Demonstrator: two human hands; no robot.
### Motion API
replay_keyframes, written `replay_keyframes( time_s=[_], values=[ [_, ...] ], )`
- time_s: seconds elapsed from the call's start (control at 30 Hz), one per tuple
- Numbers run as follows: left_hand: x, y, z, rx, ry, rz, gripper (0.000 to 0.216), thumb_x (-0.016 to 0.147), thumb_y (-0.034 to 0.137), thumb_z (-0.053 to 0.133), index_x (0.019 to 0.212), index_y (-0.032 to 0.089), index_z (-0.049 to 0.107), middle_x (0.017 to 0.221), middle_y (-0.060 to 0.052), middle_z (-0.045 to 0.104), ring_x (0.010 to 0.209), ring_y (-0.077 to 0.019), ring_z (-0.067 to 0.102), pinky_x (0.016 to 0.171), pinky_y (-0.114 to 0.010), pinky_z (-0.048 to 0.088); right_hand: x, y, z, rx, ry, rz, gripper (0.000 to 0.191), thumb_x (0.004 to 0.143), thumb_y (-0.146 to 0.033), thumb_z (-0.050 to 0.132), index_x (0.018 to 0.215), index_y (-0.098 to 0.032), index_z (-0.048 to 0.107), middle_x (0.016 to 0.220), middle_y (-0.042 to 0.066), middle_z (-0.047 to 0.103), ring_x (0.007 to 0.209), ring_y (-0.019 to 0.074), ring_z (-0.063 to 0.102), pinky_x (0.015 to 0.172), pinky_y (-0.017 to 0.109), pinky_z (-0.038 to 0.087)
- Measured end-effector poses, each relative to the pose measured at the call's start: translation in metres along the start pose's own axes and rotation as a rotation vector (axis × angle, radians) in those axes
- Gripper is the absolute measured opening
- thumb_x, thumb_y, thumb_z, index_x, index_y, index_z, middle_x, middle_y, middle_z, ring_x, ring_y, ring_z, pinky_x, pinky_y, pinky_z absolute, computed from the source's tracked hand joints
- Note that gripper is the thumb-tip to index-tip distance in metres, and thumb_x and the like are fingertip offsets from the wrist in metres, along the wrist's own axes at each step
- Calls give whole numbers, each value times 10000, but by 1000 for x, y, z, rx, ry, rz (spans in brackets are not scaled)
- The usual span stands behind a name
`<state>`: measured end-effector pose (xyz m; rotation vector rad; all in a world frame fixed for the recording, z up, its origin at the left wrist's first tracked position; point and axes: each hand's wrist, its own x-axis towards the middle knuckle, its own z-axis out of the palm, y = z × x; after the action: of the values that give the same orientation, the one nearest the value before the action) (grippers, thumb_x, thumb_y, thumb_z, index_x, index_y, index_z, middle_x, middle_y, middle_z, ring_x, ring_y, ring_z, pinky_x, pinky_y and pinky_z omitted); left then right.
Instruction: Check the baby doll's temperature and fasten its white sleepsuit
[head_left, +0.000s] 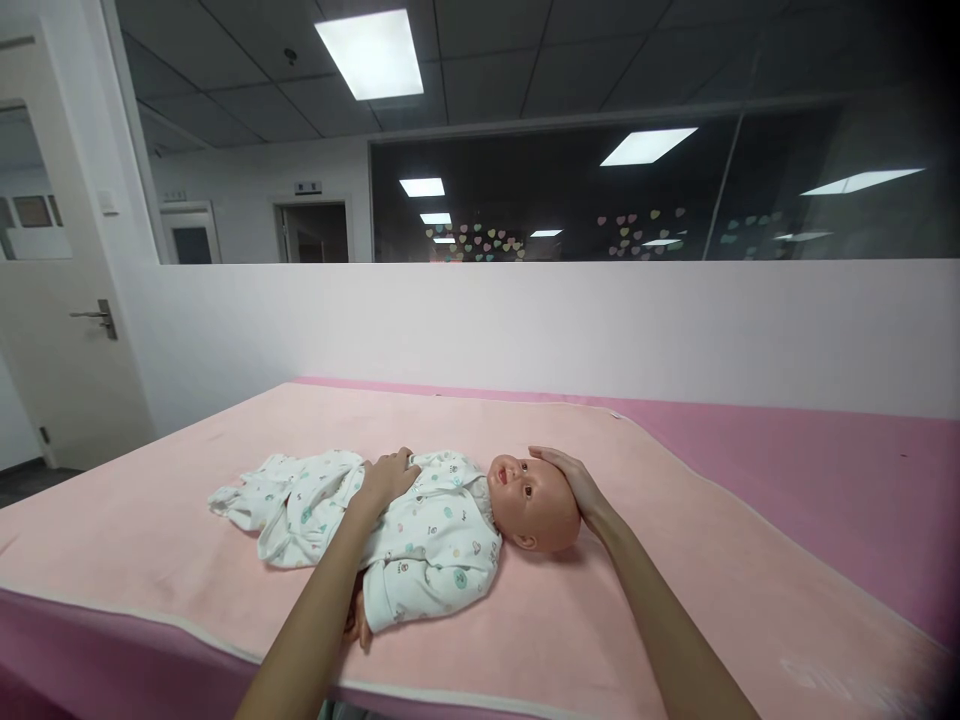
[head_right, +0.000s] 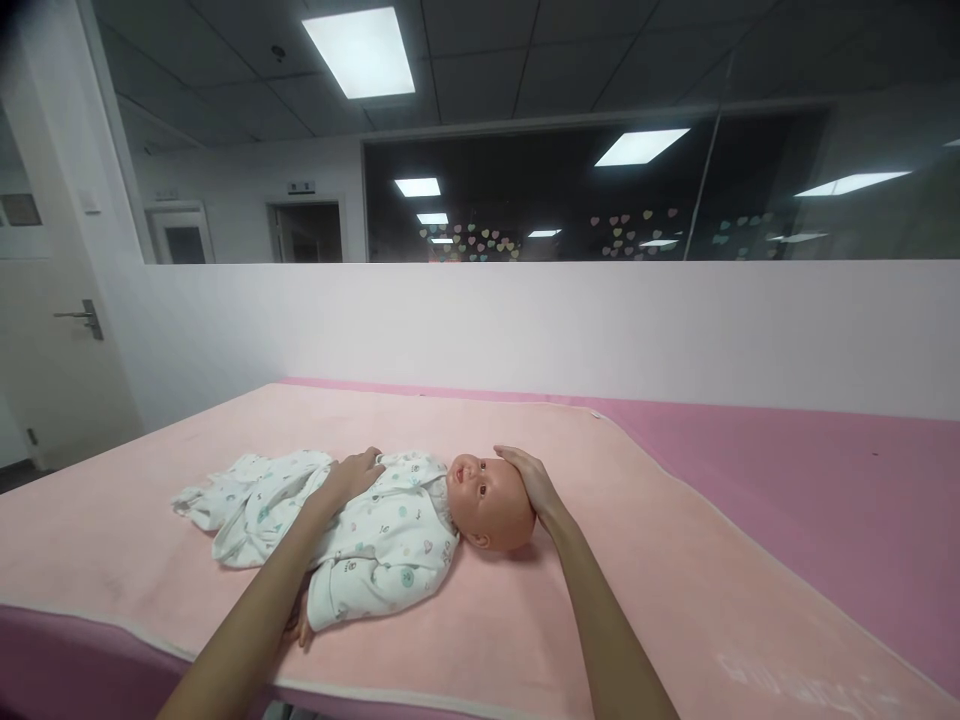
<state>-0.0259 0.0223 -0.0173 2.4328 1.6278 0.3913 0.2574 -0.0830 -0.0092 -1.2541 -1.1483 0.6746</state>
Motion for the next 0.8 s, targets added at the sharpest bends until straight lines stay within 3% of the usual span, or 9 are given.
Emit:
replay_keyframes(
  time_s=[0.27, 0.43, 0.5, 0.57, 0.67, 0.8],
  values=[
    [0, 0, -1, 7, -5, -6, 396, 790, 375, 289, 1134, 234, 423, 1117, -101, 571, 1072, -270, 481, 897, -517, 296, 6, 10, -3, -43, 76, -20, 410, 687, -357, 547, 1077, -231, 570, 1262, 25, 473, 1181, 192, 396, 1001, 331, 291],
    [-1, 1, -2, 15, -3, -12, 394, 794, 376, 286, 1139, 242, 421, 1128, -94, 571, 1083, -268, 479, 904, -498, 297, 4, 5, -2, -48, 122, -23, 428, 657, -358, 563, 1070, -247, 575, 1270, 14, 464, 1181, 192, 394, 988, 316, 301],
    [-1, 1, -2, 17, -2, -18, 395, 795, 379, 290, 1142, 242, 420, 1137, -97, 567, 1097, -270, 470, 912, -497, 288, 2, 1, 0, -37, 87, -14, 347, 639, -367, 573, 947, -220, 631, 1169, 23, 552, 1107, 200, 463, 934, 297, 350],
    [-1, 2, -2, 16, -3, -23, 396, 795, 379, 291, 1143, 239, 420, 1143, -99, 564, 1098, -271, 470, 915, -498, 284, -2, -3, 0, -28, 14, 27, 276, 641, -406, 571, 765, -174, 653, 931, 37, 653, 932, 212, 555, 825, 296, 409],
    [-1, 2, -2, 14, -6, -24, 394, 797, 375, 287, 1141, 238, 422, 1141, -98, 565, 1089, -265, 478, 913, -487, 292, -6, -7, 0, -20, -35, 73, 314, 651, -452, 565, 614, -142, 603, 629, 12, 636, 676, 188, 569, 664, 289, 421],
    [-2, 3, -3, 16, -11, -20, 397, 795, 375, 280, 1144, 241, 418, 1143, -92, 564, 1091, -264, 477, 905, -481, 304, -8, -7, 0, -1, -28, 56, 302, 655, -439, 573, 611, -140, 591, 628, 1, 630, 640, 163, 550, 626, 266, 407]
  ],
)
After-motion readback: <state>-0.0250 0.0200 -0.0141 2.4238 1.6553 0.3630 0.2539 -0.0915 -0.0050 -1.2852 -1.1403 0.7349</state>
